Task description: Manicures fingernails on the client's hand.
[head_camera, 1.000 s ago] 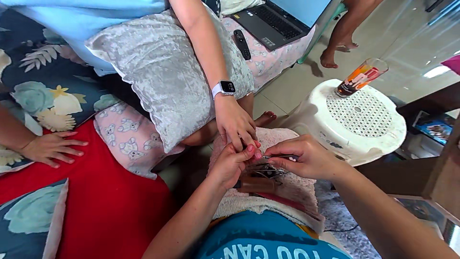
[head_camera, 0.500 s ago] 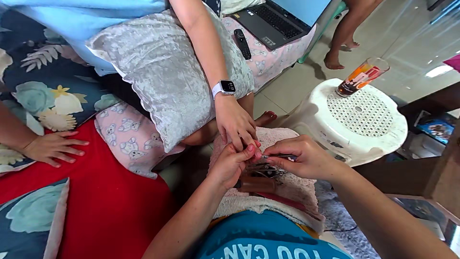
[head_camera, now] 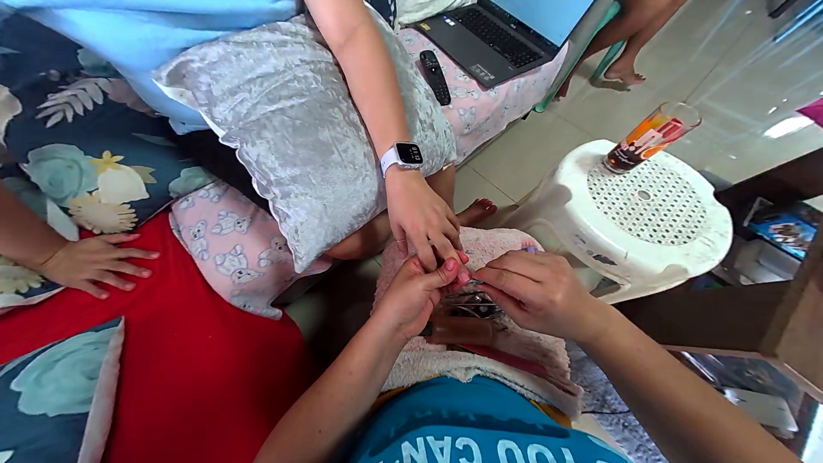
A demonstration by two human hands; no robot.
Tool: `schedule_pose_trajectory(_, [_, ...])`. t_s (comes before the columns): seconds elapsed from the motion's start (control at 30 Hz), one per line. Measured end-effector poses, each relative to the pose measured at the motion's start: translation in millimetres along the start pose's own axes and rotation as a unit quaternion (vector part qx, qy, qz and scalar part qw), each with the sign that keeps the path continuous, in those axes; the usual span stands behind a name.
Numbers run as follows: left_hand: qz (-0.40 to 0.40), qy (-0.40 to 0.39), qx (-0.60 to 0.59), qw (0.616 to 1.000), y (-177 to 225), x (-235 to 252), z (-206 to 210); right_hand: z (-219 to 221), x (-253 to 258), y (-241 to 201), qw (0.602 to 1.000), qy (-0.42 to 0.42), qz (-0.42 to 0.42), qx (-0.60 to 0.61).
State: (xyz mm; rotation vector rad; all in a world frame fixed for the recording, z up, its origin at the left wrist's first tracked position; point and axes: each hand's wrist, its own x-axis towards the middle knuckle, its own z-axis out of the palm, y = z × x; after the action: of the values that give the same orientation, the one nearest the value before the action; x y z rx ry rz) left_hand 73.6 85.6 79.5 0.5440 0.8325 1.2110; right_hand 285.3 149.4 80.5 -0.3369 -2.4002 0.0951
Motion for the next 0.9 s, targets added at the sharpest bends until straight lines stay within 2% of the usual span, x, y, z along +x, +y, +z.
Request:
schedule_pose_trajectory(0.47, [-0.005, 0.001, 0.012, 1.000, 0, 1, 0, 2, -8, 2, 1.000, -0.005, 0.001, 0.010])
schedule_pose_trajectory(0.57, [-0.003, -0.001, 0.008, 1.000, 0, 1, -2, 0, -16, 11, 0.999, -0.041, 0.005, 0.015])
schedule_pose_trajectory(0.63, [0.000, -0.005, 0.010, 1.000, -1, 3, -5, 2, -20, 16, 0.995, -0.093, 0.020, -0.013])
schedule_pose_trajectory(0.73, [0.004, -0.016, 0.023, 1.000, -3, 6, -11, 20, -26, 20, 0.987, -0.154, 0.032, -0.041])
schedule_pose_trajectory(0.9, [0.019, -0.050, 0.042, 0.998, -5, 10, -21, 55, -36, 17, 0.983, -0.154, 0.034, -0.098])
